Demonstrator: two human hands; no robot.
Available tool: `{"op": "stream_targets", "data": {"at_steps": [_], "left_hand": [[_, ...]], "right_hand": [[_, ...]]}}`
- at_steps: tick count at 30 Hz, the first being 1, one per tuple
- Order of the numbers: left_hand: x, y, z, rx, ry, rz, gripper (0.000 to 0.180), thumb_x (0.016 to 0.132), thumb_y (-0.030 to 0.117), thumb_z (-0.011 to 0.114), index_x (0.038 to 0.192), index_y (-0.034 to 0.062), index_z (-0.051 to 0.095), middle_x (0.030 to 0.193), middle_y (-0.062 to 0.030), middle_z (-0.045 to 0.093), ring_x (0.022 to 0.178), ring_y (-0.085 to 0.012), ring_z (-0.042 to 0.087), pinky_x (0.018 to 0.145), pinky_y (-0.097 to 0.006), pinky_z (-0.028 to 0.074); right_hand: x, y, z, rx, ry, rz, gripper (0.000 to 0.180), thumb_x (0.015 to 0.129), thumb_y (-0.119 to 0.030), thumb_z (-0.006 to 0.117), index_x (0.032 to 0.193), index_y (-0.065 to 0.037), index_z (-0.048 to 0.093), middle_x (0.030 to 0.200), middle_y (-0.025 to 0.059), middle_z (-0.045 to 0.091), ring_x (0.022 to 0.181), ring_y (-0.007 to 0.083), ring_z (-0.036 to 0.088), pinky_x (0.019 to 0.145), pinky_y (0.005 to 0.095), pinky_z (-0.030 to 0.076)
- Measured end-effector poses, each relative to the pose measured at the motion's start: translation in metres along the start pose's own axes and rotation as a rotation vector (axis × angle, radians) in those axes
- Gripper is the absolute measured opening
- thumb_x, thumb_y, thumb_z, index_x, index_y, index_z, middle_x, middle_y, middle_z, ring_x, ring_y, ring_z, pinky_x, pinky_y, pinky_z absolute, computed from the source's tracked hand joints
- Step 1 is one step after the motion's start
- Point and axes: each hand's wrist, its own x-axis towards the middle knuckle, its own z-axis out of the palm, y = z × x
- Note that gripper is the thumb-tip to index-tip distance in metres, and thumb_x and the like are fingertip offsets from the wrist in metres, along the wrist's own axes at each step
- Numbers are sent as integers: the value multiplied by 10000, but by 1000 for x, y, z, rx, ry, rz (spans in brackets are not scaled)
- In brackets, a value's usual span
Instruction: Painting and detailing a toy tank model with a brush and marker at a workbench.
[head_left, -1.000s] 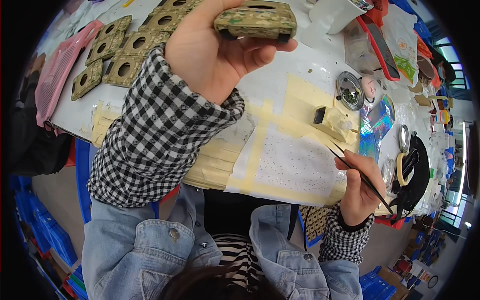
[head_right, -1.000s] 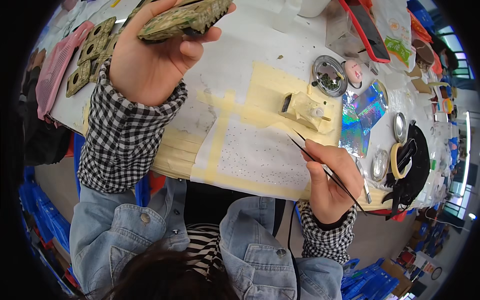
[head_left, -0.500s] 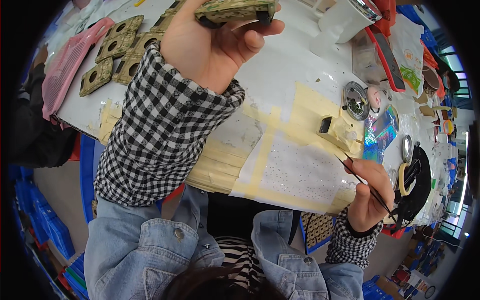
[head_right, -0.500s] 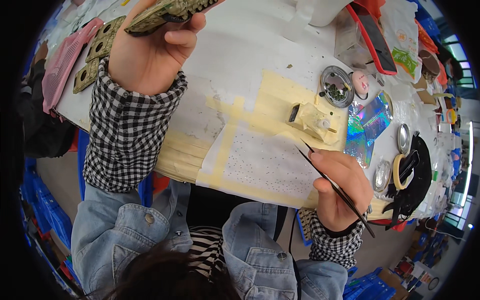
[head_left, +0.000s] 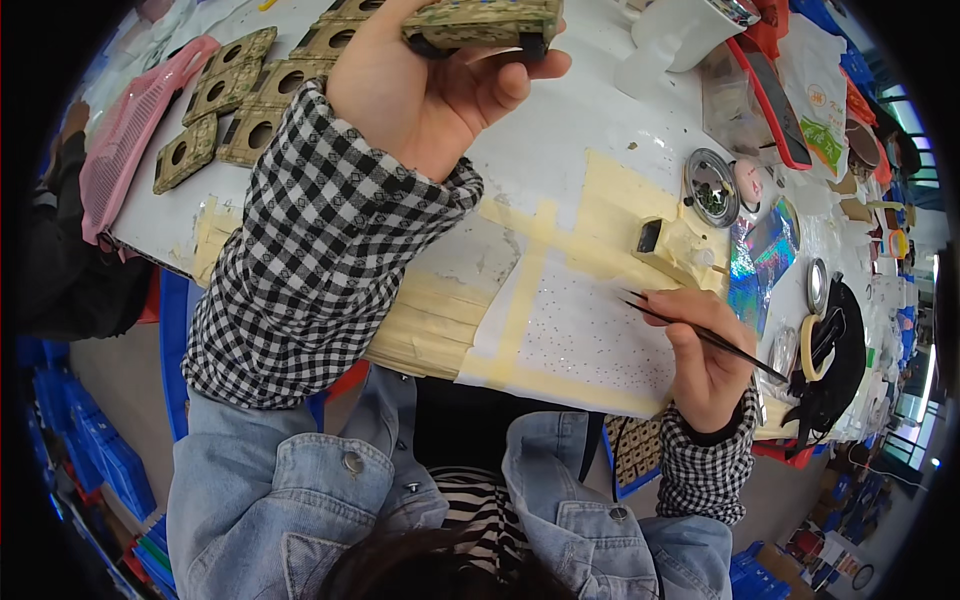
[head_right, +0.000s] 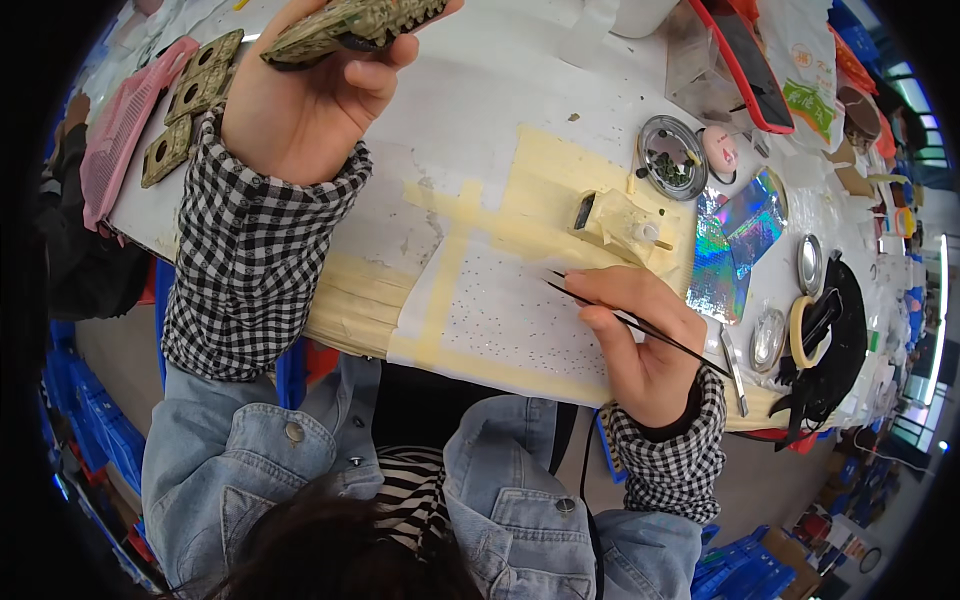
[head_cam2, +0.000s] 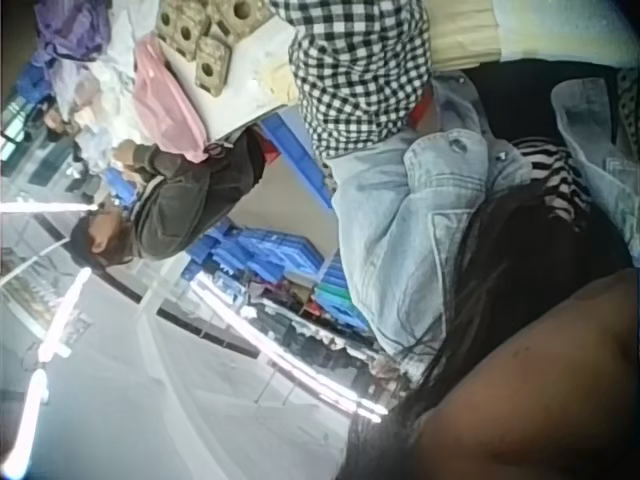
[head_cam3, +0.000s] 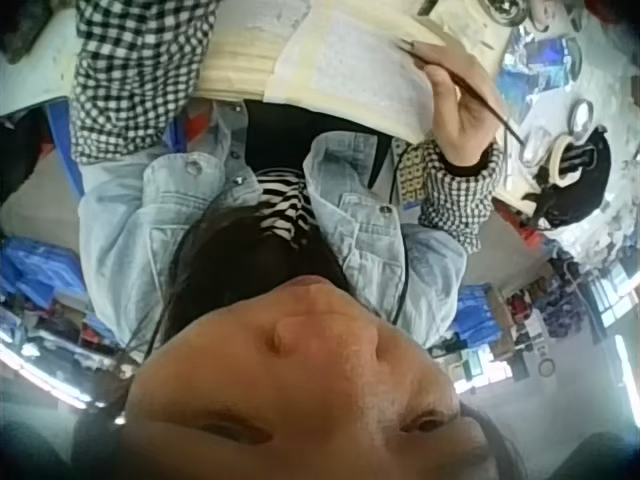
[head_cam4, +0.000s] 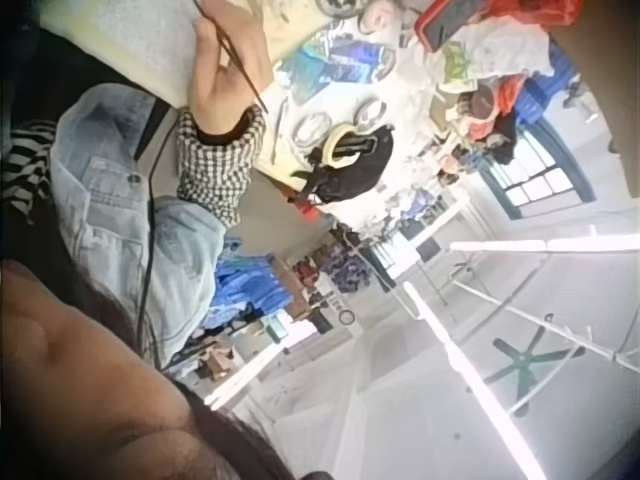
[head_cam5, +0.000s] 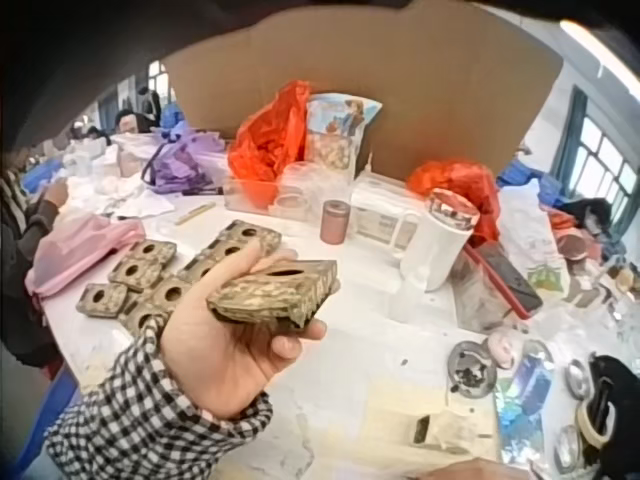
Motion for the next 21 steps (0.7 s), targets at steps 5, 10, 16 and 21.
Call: {"op": "stream_targets", "data": {"at_steps": [5,10,16,21], "left_hand": [[-5,-5,6,61,75,-47,358,971,307,415,1113,-12,491,966,-186,619,743,-304,653,533,-289,559],[-1,-11,1,202,60,-203,395,967,306,430,1139,-42,504,936,-171,634,768,-269,660,585,-289,578],[-4,-18,6,330,76,-250,394,966,324,432,1133,-16,539,969,-119,650,857,-209,655,695,-325,582],[-4,-16,5,339,64,-248,390,965,321,433,1130,-15,542,975,-119,650,859,-209,654,703,-323,579]], "right_hand": [[7,4,6,14,-54,67,118,821,-3,635,923,53,655,892,134,677,816,217,641,744,276,495],[9,6,7,-22,-100,17,130,801,-13,658,916,49,660,906,130,684,816,220,648,741,278,499],[19,3,12,-92,-193,-68,162,786,-37,677,931,36,667,914,131,683,819,240,654,748,291,506],[19,4,13,-118,-202,-89,182,774,-47,688,942,19,673,909,126,684,821,240,654,750,296,509]]}}
